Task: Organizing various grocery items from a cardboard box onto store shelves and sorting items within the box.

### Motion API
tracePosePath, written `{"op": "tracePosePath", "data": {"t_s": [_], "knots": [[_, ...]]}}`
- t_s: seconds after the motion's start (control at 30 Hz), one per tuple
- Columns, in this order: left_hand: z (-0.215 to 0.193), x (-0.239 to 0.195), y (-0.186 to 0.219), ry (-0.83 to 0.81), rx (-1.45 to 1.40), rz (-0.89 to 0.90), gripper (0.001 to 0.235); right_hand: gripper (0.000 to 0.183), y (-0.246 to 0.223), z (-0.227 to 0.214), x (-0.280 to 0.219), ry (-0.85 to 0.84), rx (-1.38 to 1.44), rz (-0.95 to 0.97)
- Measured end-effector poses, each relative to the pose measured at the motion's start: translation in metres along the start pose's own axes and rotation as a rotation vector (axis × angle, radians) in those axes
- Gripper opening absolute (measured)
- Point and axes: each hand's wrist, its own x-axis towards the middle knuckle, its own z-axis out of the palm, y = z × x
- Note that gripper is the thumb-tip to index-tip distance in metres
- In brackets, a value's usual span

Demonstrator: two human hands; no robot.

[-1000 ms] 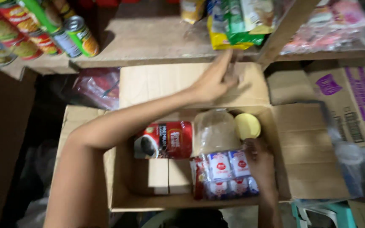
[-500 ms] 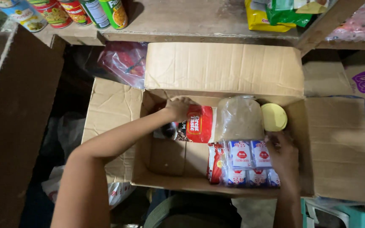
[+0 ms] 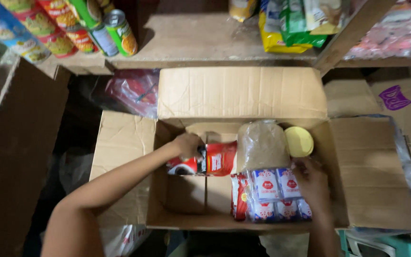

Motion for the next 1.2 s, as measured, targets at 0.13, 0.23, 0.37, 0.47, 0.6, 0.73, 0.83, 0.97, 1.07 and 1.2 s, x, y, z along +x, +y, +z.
{"op": "tracePosePath", "data": {"t_s": [0.13,0.23,0.37,0.47,0.6,0.73,0.83,0.97,1.07,1.2], "knots": [[-0.086,-0.054,0.022,0.073,-0.275,0.263,0.033,0.020,-0.003,0.001,0.002,-0.012,0.061,0.088],[-0.141,-0.050,0.019,0.282,-0.490,0.447,0.029,0.020,-0.008,-0.001,0.003,-0.041,0.032,0.101],[-0.215,-0.019,0.044,0.456,-1.201,0.631,0.028,0.021,-0.005,0.001,0.003,-0.035,0.013,0.090],[-0.257,0.043,0.070,0.561,-1.533,0.719,0.030,0.020,0.000,0.002,0.002,-0.018,-0.013,0.041],[-0.315,0.166,0.101,0.880,-1.701,0.688,0.031,0.022,0.005,0.004,0.001,-0.007,0.004,-0.017],[-0.382,0.306,0.109,1.178,-1.441,0.341,0.031,0.021,-0.001,0.001,0.002,0.002,-0.021,-0.073],[-0.406,0.329,0.125,1.259,-1.231,0.064,0.038,0.026,-0.004,0.000,0.001,0.026,-0.024,-0.066],[-0.420,0.334,0.142,1.299,-0.967,-0.056,0.055,0.024,-0.014,-0.003,0.001,-0.009,-0.006,0.049],[-0.405,0.355,0.153,1.331,-0.896,-0.069,0.054,0.022,-0.011,-0.003,0.002,-0.012,-0.022,0.041],[-0.392,0.319,0.178,1.421,-0.941,-0.093,0.071,0.021,0.007,0.006,0.004,-0.009,-0.054,-0.070]]}}
